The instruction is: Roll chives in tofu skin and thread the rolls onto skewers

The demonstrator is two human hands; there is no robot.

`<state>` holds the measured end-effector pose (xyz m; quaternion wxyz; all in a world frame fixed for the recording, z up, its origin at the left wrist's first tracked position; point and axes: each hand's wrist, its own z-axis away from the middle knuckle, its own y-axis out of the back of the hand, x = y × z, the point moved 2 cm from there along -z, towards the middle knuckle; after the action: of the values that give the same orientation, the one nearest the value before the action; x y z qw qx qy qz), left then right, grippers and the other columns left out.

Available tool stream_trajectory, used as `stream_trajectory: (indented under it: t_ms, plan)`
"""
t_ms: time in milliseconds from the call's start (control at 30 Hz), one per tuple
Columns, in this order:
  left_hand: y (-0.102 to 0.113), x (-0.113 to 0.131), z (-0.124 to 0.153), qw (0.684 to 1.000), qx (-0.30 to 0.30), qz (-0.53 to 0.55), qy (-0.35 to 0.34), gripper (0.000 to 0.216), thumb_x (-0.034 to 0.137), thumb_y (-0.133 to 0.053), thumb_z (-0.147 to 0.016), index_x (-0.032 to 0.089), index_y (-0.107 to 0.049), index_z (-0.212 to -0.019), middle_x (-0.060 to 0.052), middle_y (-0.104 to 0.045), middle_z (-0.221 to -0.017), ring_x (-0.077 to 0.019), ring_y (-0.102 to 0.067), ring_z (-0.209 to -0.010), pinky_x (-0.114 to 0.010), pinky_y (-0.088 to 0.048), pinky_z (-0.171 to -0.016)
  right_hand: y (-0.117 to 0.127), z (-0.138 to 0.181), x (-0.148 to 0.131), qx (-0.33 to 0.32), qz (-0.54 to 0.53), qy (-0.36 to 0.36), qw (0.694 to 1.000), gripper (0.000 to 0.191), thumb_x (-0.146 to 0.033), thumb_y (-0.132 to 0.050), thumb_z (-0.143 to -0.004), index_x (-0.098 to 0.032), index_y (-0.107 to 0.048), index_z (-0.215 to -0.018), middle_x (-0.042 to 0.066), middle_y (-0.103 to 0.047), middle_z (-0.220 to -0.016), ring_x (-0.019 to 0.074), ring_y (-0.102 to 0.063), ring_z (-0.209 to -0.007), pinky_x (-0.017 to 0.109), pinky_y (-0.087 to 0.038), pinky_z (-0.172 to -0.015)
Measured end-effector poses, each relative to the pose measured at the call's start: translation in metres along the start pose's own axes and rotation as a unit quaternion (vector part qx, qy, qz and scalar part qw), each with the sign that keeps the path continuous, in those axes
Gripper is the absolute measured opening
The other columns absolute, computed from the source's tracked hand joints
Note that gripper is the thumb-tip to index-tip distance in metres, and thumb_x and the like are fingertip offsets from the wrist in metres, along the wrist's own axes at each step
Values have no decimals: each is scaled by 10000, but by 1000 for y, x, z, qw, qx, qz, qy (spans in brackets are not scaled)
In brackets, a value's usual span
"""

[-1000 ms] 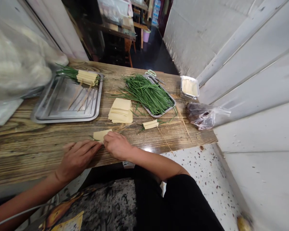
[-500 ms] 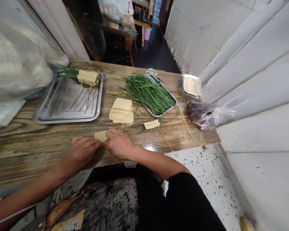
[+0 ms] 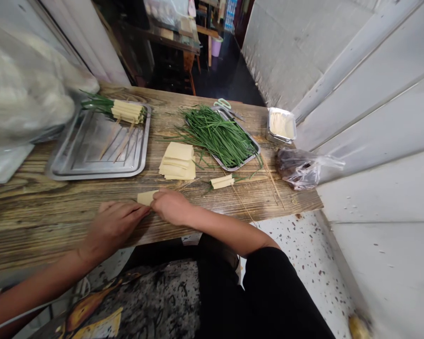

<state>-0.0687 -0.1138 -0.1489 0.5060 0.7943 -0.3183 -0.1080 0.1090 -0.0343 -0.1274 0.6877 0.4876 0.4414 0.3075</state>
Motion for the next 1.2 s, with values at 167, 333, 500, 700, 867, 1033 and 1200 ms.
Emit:
stream_trajectory:
  t_ms: [167, 333, 500, 700, 867, 1033, 1200]
  plan:
    - [-6, 8, 13, 998, 12, -58, -9, 268, 158, -466, -1078, 209, -701, -1196, -81, -805, -1104, -248, -714, -1045, -419, -435, -887, 11, -3, 1, -18, -26, -14, 999, 225, -146, -619, -1053, -76, -801, -941, 128, -754, -938, 212, -645, -899, 311, -452, -874]
    - [-11, 4, 12, 999, -6, -48, -6, 242, 178, -483, -1070, 228, -686, -1192, -79, -785, -1099, -259, -701, -1019, -441, -428, -905, 21, -3, 4, -27, -70, -25, 997, 223, -191, -628, -1063, -65, -805, -1014, 163, -781, -1018, 225, -676, -964, 299, -450, -859]
    - [-13, 2, 8, 998, 1, -53, -30, 265, 136, -453, -1058, 195, -684, -1174, -96, -768, -1051, -263, -677, -979, -434, -415, -890, 23, -4, 12, -30, -130, -41, 990, 162, -177, -652, -1043, -108, -793, -1004, 122, -788, -1007, 204, -670, -924, 277, -426, -809]
    - [-5, -3, -4, 998, -43, -36, -27, 256, 161, -452, -1071, 196, -705, -1094, -74, -767, -985, -254, -669, -946, -433, -377, -853, 19, 3, 9, 19, -115, -46, 992, 131, -216, -703, -1019, -106, -775, -1019, 119, -766, -1002, 212, -668, -943, 289, -445, -844]
    - [2, -4, -12, 998, -66, -12, -9, 251, 162, -478, -1061, 198, -726, -1059, -55, -769, -930, -237, -671, -903, -441, -367, -857, 12, 5, 0, 44, -19, -27, 999, 187, -228, -659, -1047, -111, -772, -955, 128, -750, -983, 244, -634, -975, 338, -462, -896]
    - [-2, -5, -9, 997, -73, 0, 22, 289, 157, -441, -1061, 210, -725, -1051, -68, -753, -922, -250, -661, -916, -438, -379, -838, -4, 9, -11, 89, 49, -20, 995, 263, -168, -521, -1102, -145, -740, -958, 92, -710, -969, 230, -599, -1000, 350, -477, -930]
    - [-8, -5, -1, 997, -76, -9, 26, 285, 154, -451, -1049, 201, -726, -1104, -96, -765, -1004, -261, -656, -927, -453, -411, -853, -13, 11, -16, 92, 72, -22, 993, 282, -172, -462, -1127, -145, -706, -990, 88, -682, -970, 227, -586, -1022, 357, -492, -967]
